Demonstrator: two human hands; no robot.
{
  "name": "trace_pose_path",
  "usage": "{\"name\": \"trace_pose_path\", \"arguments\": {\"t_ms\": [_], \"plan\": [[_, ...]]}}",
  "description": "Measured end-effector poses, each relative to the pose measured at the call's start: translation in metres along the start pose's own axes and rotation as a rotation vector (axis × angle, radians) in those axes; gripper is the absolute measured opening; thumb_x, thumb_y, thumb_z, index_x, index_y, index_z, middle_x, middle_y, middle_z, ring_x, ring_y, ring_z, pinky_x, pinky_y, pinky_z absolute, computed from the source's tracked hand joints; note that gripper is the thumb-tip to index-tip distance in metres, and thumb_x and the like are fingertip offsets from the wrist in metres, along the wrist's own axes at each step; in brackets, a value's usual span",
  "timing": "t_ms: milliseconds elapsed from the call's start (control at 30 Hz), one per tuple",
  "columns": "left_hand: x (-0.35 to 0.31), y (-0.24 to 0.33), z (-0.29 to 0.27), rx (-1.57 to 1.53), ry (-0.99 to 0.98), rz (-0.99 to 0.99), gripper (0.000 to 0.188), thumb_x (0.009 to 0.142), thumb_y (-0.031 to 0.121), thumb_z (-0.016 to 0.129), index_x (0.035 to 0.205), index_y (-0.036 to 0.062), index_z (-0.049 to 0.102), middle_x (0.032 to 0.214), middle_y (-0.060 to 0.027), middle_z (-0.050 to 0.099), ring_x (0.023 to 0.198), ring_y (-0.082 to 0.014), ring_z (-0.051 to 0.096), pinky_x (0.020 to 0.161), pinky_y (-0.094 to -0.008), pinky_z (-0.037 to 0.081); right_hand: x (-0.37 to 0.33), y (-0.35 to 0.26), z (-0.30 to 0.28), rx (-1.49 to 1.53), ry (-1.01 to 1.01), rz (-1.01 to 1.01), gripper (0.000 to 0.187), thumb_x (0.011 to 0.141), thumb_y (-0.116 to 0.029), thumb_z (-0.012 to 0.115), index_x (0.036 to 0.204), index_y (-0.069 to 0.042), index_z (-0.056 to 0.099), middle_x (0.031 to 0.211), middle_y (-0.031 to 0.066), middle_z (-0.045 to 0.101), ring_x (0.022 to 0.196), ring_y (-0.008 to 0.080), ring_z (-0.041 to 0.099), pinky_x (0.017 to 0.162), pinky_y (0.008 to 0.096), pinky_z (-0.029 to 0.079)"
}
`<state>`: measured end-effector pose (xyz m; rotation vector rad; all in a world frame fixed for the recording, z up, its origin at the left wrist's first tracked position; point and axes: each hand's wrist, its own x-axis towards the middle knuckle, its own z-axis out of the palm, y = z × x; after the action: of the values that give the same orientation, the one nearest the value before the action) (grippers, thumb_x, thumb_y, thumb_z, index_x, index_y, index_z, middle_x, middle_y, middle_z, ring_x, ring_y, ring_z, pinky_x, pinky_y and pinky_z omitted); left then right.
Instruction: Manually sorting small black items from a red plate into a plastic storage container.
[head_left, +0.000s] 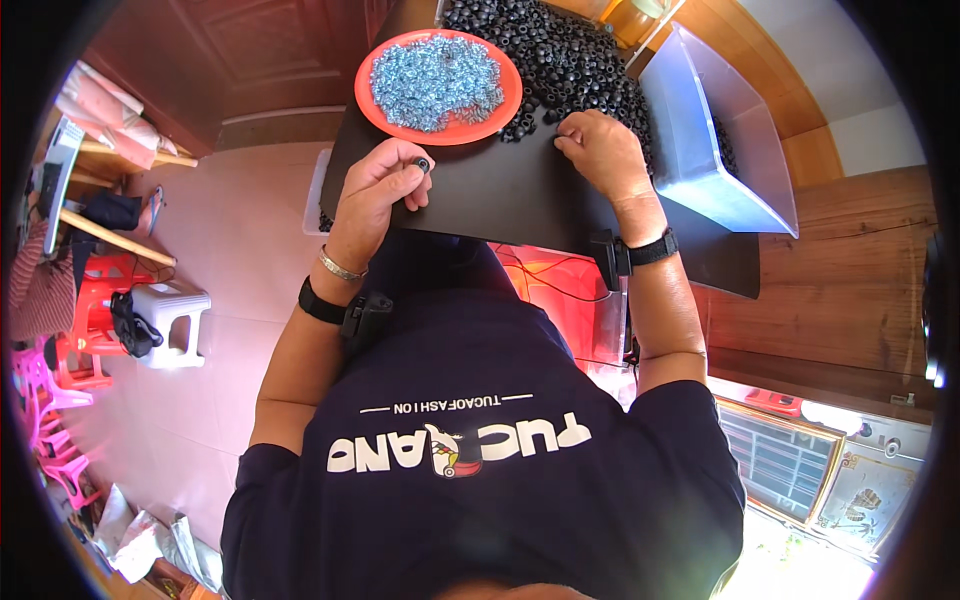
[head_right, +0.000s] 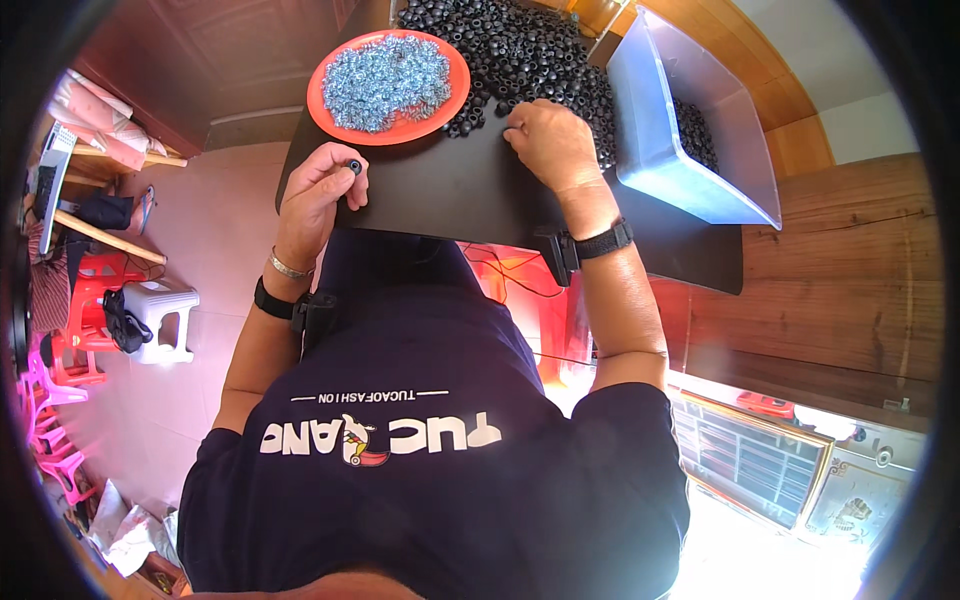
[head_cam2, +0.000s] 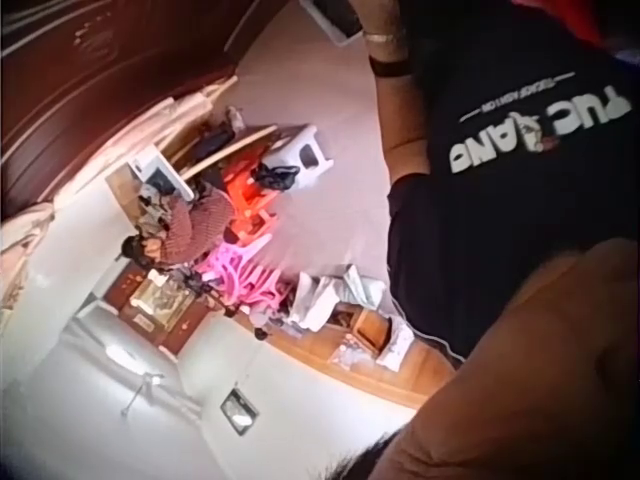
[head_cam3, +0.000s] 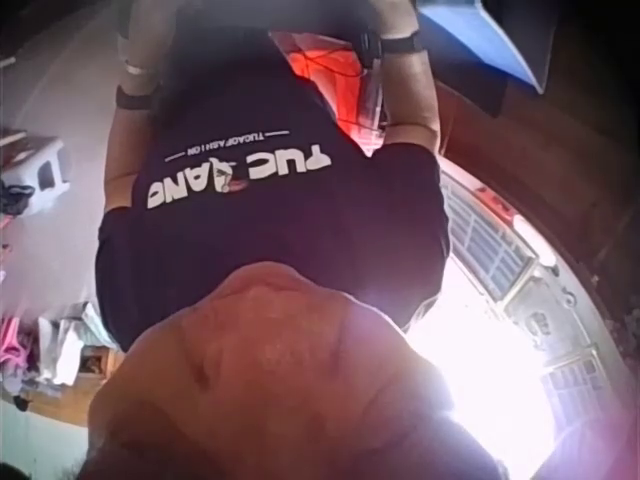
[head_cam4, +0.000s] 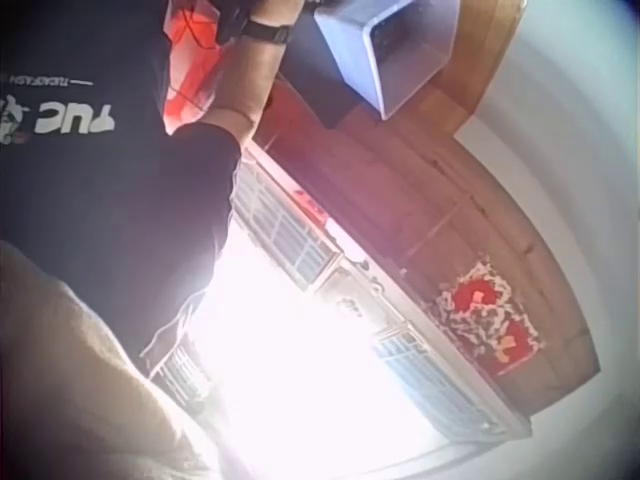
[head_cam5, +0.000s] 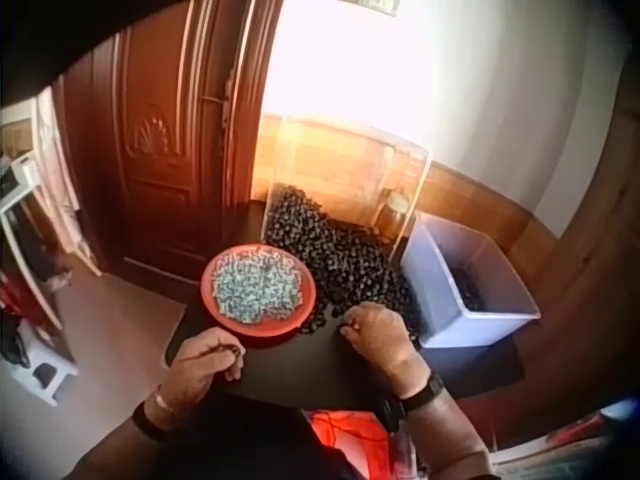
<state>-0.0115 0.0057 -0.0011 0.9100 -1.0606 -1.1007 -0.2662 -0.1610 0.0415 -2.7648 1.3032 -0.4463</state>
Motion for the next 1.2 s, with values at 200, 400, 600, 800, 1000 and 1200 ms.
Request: {"name": "trace_pose_path", "arguments": {"t_ms": [200,400,600,800,1000,1200], "plan": [[0.0,-0.001,0.0,0.007,0.003,-0.007,0.027,0.091,0.026,0.058,0.099,0.0002,0.061,0.078,-0.0037,0.06,0.068,-0.0112,0.056,0.063,-0.0237,0.042,-0.002,0.0,0.004,0.115,-0.025,0.023,0.017,0.082,-0.015,0.067,0.098,-0.009,0.069,0.089,0.0077,0.068,0.08,0.0217,0.065,0.074,0.0331,0.052],[-0.001,-0.001,-0.001,0.008,0.006,-0.006,0.026,0.091,0.025,0.057,0.099,0.0003,0.06,0.078,-0.0037,0.06,0.068,-0.0109,0.056,0.063,-0.0236,0.042,-0.016,-0.037,-0.011,1.0,-0.159,0.161,0.019,0.088,-0.004,0.064,0.107,-0.002,0.067,0.094,0.0015,0.067,0.083,0.008,0.06,0.079,0.0227,0.048],[0.0,-0.001,-0.001,0.002,-0.008,-0.015,0.022,0.092,0.021,0.056,0.1,0.0009,0.06,0.079,-0.0025,0.06,0.069,-0.0094,0.056,0.063,-0.0229,0.043,-0.025,-0.086,0.001,1.418,-0.14,0.05,0.018,0.087,0.0,0.066,0.105,-0.003,0.069,0.093,0.001,0.067,0.084,0.0076,0.058,0.079,0.0228,0.047],[-0.001,0.0,-0.002,-0.006,-0.032,-0.01,0.021,0.093,0.02,0.056,0.1,0.001,0.06,0.079,-0.0028,0.059,0.069,-0.0096,0.056,0.064,-0.0231,0.043,-0.022,-0.109,0.024,1.6,-0.139,0.046,0.018,0.087,0.0,0.066,0.105,-0.003,0.069,0.092,0.0017,0.067,0.082,0.0081,0.058,0.077,0.0234,0.048],[-0.002,0.0,-0.004,-0.007,-0.093,-0.008,0.025,0.093,0.024,0.057,0.1,0.0007,0.059,0.08,-0.0043,0.06,0.069,-0.0113,0.056,0.064,-0.0238,0.043,-0.025,-0.119,0.044,1.615,-0.091,0.103,0.017,0.088,0.0,0.065,0.105,-0.003,0.069,0.089,0.0006,0.067,0.08,0.0073,0.057,0.076,0.0225,0.049],[-0.002,0.0,-0.004,-0.017,-0.079,-0.01,0.027,0.092,0.026,0.058,0.1,0.0006,0.059,0.081,-0.0046,0.06,0.07,-0.0117,0.057,0.065,-0.024,0.044,-0.026,-0.121,0.047,1.478,-0.029,0.064,0.018,0.087,0.002,0.065,0.104,-0.003,0.07,0.092,0.0013,0.068,0.087,0.0093,0.061,0.08,0.0247,0.051]]}}
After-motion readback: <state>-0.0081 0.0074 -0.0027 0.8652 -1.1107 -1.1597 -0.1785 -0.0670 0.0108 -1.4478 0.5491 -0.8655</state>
